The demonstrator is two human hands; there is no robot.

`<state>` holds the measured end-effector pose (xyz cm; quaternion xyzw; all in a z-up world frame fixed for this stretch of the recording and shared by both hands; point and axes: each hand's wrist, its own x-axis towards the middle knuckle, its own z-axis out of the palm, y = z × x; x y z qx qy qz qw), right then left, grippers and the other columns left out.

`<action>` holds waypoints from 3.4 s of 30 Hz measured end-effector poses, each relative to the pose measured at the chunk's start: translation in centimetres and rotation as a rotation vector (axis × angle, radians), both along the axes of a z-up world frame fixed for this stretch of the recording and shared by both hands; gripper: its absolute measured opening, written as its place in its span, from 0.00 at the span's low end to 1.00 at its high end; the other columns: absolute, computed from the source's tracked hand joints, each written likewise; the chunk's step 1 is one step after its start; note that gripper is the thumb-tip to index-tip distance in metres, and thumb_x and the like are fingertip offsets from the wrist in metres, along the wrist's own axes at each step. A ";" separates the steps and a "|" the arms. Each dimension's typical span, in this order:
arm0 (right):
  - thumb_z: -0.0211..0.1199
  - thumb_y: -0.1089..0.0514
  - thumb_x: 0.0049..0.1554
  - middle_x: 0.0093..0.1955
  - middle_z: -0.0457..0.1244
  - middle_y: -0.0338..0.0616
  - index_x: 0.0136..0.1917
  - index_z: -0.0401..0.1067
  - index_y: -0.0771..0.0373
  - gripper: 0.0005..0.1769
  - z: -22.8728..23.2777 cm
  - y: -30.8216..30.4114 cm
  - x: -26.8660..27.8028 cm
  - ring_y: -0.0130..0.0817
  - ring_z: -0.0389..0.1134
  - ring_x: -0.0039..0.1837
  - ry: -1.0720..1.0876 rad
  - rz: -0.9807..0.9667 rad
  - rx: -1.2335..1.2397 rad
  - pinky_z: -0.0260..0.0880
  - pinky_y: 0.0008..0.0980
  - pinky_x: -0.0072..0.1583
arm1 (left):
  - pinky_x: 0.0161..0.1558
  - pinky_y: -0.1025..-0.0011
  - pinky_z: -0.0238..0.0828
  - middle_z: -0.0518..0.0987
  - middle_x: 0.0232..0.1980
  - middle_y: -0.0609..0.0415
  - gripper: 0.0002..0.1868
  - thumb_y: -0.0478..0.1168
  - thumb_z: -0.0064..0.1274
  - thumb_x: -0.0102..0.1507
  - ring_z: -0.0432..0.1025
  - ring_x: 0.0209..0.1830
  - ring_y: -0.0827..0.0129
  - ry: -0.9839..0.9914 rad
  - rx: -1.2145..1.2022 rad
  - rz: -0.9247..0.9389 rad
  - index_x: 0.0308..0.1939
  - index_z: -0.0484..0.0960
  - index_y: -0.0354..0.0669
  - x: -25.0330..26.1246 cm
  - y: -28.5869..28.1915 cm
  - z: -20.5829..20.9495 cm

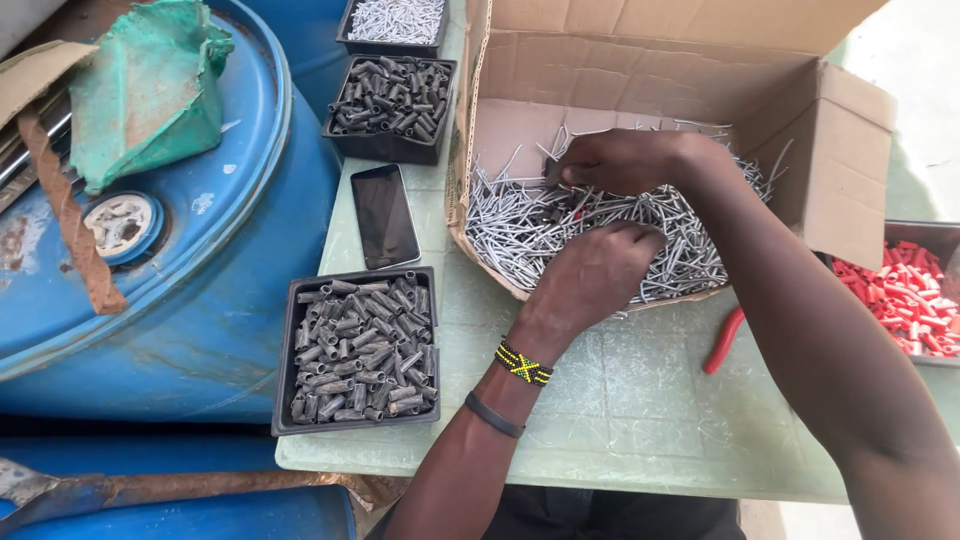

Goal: Sorting and organizing metal nails and plastic wall anchors from a large box into smaller trays.

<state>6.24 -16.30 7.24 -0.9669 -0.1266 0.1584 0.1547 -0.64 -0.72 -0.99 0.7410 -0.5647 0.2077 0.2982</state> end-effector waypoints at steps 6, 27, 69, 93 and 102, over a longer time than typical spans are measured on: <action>0.52 0.60 0.62 0.58 0.72 0.51 0.65 0.77 0.46 0.22 1.9 1.6 -1.0 0.58 0.70 0.64 0.031 -0.062 -0.060 0.66 0.51 0.68 | 0.47 0.69 0.83 0.84 0.42 0.46 0.11 0.28 0.45 0.68 0.83 0.48 0.57 -0.007 0.027 0.003 0.50 0.82 0.40 0.0 0.3 0.5; 0.70 0.69 0.55 0.45 0.70 0.66 0.57 0.75 0.78 0.17 3.9 1.4 -6.6 0.47 0.75 0.45 -0.362 -0.369 0.662 0.80 0.36 0.45 | 0.38 0.67 0.79 0.80 0.34 0.53 0.09 0.31 0.51 0.61 0.80 0.40 0.61 -0.165 -0.211 0.228 0.42 0.82 0.46 1.4 -0.4 -0.2; 0.69 0.68 0.59 0.45 0.70 0.53 0.55 0.75 0.70 0.10 -2.8 0.5 -15.6 0.31 0.72 0.42 -0.724 -0.534 0.957 0.74 0.26 0.44 | 0.37 0.52 0.79 0.73 0.35 0.52 0.07 0.39 0.42 0.72 0.77 0.42 0.52 0.095 -0.224 0.462 0.45 0.77 0.46 -0.3 1.9 1.7; 0.60 0.76 0.63 0.62 0.73 0.58 0.61 0.83 0.70 0.17 -2.7 -8.0 -28.5 0.49 0.72 0.66 -1.283 -0.688 -0.027 0.71 0.42 0.66 | 0.31 0.57 0.68 0.79 0.38 0.50 0.02 0.35 0.47 0.70 0.70 0.40 0.56 0.058 -0.184 0.532 0.45 0.74 0.45 -0.6 1.7 1.2; 0.65 0.71 0.51 0.45 0.72 0.59 0.47 0.82 0.69 0.10 3.7 4.1 -13.6 0.63 0.73 0.51 -0.708 -0.199 0.116 0.72 0.58 0.56 | 0.35 0.49 0.75 0.80 0.32 0.44 0.16 0.30 0.43 0.66 0.77 0.36 0.46 0.173 -0.303 0.451 0.58 0.72 0.42 -0.5 1.8 1.0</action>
